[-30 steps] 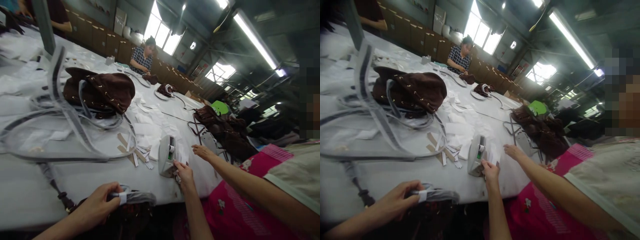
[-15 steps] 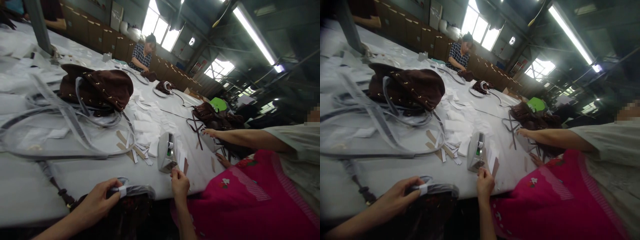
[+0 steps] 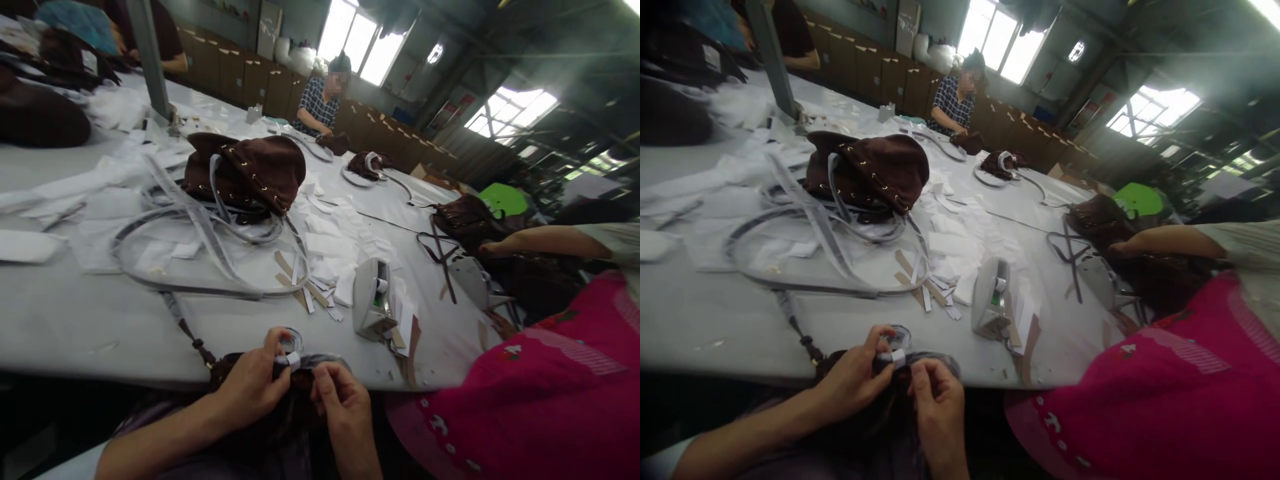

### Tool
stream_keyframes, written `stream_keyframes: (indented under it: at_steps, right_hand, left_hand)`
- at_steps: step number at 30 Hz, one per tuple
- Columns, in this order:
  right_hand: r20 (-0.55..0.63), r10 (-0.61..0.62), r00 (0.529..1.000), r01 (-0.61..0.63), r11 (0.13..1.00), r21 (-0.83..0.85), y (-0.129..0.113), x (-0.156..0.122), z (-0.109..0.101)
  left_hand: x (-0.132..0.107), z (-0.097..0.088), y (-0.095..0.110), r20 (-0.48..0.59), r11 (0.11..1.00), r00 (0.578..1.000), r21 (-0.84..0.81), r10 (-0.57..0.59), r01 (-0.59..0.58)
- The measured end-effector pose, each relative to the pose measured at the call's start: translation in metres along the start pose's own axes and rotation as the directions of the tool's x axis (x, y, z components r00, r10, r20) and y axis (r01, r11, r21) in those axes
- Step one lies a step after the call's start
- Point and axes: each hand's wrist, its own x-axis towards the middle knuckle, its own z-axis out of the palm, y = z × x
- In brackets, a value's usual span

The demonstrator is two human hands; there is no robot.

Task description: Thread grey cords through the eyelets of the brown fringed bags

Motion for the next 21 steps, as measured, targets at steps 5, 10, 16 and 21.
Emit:
stream_keyframes:
  at_steps: [5, 10, 16, 21]
  right_hand:
    - [0.037, 0.028, 0.999, -0.029, 0.999, 0.034, 0.014, 0.004, 0.023]
    - [0.032, 0.056, 0.998, -0.055, 0.998, -0.016, 0.018, 0.006, 0.027]
    - [0.023, 0.09, 0.996, -0.088, 0.995, -0.056, 0.016, 0.01, 0.026]
    - [-0.017, 0.16, 0.987, -0.159, 0.987, 0.006, 0.022, 0.014, 0.029]
  left_hand:
    - [-0.005, 0.004, -0.006, 0.011, 0.992, 0.996, 0.092, 0.086, -0.086]
    - [-0.007, 0.005, -0.009, -0.007, 0.969, 0.988, 0.195, 0.155, -0.151]
    - [-0.006, 0.005, -0.013, 0.002, 0.962, 0.981, 0.196, 0.195, -0.192]
    - [-0.002, 0.005, -0.012, -0.046, 0.99, 0.994, 0.106, 0.095, -0.09]
